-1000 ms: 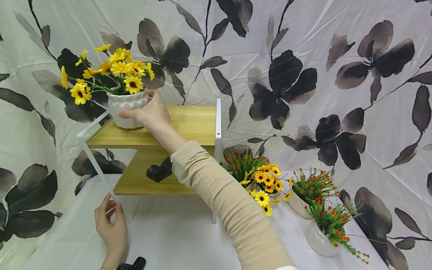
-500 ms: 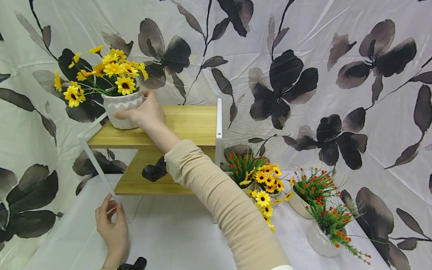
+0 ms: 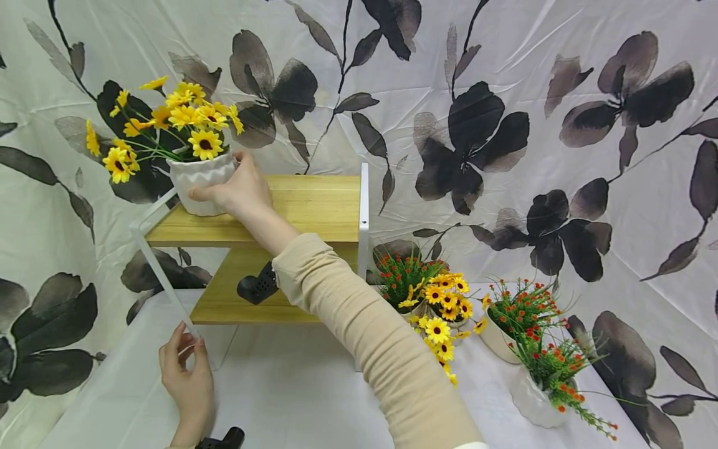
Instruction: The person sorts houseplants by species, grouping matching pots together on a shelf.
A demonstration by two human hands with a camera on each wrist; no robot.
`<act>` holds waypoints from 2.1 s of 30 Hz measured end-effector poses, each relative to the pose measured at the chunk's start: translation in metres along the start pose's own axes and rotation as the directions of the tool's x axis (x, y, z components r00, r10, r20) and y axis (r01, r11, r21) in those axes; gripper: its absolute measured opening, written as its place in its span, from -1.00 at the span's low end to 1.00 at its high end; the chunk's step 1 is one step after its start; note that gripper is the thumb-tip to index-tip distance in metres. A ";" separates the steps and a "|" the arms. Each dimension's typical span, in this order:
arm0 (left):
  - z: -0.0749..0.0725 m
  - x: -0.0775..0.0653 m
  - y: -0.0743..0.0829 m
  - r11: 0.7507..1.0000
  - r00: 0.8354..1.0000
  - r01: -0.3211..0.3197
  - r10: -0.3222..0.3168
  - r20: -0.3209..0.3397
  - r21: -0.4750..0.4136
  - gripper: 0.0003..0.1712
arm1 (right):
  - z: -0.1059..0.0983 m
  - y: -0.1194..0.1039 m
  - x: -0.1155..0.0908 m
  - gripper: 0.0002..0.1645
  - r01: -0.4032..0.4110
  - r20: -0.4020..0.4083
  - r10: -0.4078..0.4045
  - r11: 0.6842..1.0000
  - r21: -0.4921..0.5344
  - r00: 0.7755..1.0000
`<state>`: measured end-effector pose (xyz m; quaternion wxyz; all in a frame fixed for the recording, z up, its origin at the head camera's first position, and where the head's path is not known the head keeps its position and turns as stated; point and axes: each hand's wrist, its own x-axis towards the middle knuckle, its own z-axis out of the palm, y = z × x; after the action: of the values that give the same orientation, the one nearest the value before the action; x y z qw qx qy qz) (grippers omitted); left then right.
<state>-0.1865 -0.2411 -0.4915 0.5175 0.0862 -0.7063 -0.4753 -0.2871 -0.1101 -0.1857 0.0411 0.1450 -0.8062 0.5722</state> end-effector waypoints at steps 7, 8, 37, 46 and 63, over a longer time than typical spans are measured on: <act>0.002 0.001 -0.003 0.999 0.999 -0.048 0.047 -0.008 -0.027 -0.47 | -0.010 -0.004 -0.003 0.18 0.013 0.040 -0.012 1.000 -0.003 0.999; 0.002 0.001 -0.003 0.998 0.999 -0.051 0.051 -0.010 -0.028 -0.47 | -0.012 -0.005 -0.004 0.19 0.014 0.048 -0.014 1.000 0.000 0.999; 0.001 -0.001 -0.004 0.999 0.999 -0.037 0.037 -0.017 -0.022 -0.48 | -0.062 0.010 -0.082 -0.01 0.099 0.126 -0.130 0.969 0.225 0.983; 0.001 -0.002 -0.001 1.000 1.000 -0.006 0.006 0.003 -0.018 -0.49 | -0.090 0.026 -0.110 -0.09 0.180 0.124 -0.219 0.946 0.269 0.968; 0.005 -0.002 -0.002 0.999 1.000 -0.023 0.022 -0.018 -0.023 -0.49 | -0.140 0.071 -0.165 -0.13 0.216 0.070 -0.259 0.905 0.365 0.963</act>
<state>-0.1904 -0.2387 -0.4945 0.5300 0.0764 -0.6971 -0.4768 -0.1637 0.0730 -0.2404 0.0364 0.2805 -0.6671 0.6892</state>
